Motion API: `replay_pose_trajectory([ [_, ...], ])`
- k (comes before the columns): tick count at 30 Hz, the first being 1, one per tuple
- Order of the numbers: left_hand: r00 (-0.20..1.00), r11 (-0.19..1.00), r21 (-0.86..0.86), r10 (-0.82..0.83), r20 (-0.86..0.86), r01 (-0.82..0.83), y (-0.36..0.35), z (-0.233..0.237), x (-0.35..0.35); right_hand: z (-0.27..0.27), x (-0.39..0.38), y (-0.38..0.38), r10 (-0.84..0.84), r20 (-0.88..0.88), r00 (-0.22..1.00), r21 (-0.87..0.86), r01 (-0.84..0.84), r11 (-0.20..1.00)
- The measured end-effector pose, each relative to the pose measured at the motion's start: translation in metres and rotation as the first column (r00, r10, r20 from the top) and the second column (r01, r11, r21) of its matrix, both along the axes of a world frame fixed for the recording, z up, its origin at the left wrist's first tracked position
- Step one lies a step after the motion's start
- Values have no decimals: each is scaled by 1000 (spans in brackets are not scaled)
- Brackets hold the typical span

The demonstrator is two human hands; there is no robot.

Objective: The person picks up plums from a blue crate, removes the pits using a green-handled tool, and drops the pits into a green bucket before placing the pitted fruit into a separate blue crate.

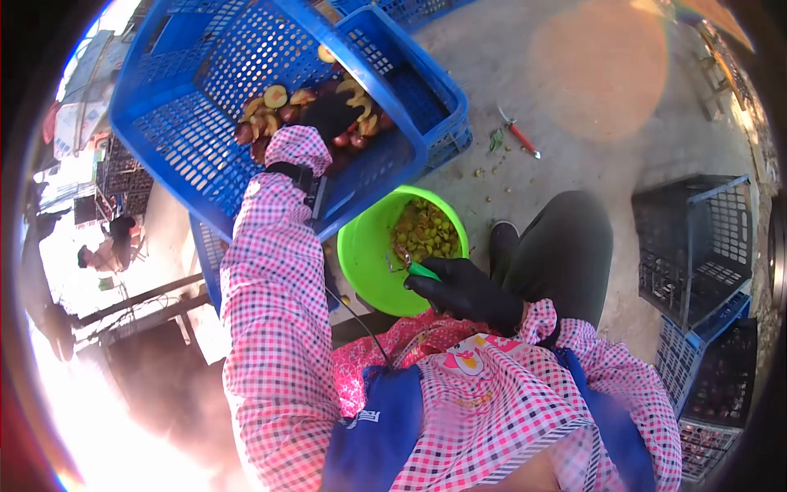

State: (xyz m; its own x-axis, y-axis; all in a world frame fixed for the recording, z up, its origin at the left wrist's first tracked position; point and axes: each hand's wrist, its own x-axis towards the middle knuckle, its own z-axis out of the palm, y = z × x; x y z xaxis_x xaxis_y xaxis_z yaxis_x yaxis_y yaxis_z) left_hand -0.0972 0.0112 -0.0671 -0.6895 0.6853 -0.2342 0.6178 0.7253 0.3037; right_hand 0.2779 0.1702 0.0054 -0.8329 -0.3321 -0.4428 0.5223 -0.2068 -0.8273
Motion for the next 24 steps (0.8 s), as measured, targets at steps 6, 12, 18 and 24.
replay_pose_trajectory([
  [6, 769, 857, 415, -34, 638, -306, 19, -3, 47, -6, -5, 7, -22, 36, 999, 85, 18, 996],
  [12, 798, 812, 398, 131, 589, -427, 15, 134, 150, 2, -1, 4, -285, -161, 945, 180, 312, 933],
  [18, 532, 572, 333, 222, 817, -750, -31, 139, 271, -3, 11, -9, -203, -453, 868, 202, 322, 925],
  [24, 575, 463, 430, 234, 784, -775, -34, 106, 314, 3, 21, -19, -141, -508, 850, 250, 302, 920],
])
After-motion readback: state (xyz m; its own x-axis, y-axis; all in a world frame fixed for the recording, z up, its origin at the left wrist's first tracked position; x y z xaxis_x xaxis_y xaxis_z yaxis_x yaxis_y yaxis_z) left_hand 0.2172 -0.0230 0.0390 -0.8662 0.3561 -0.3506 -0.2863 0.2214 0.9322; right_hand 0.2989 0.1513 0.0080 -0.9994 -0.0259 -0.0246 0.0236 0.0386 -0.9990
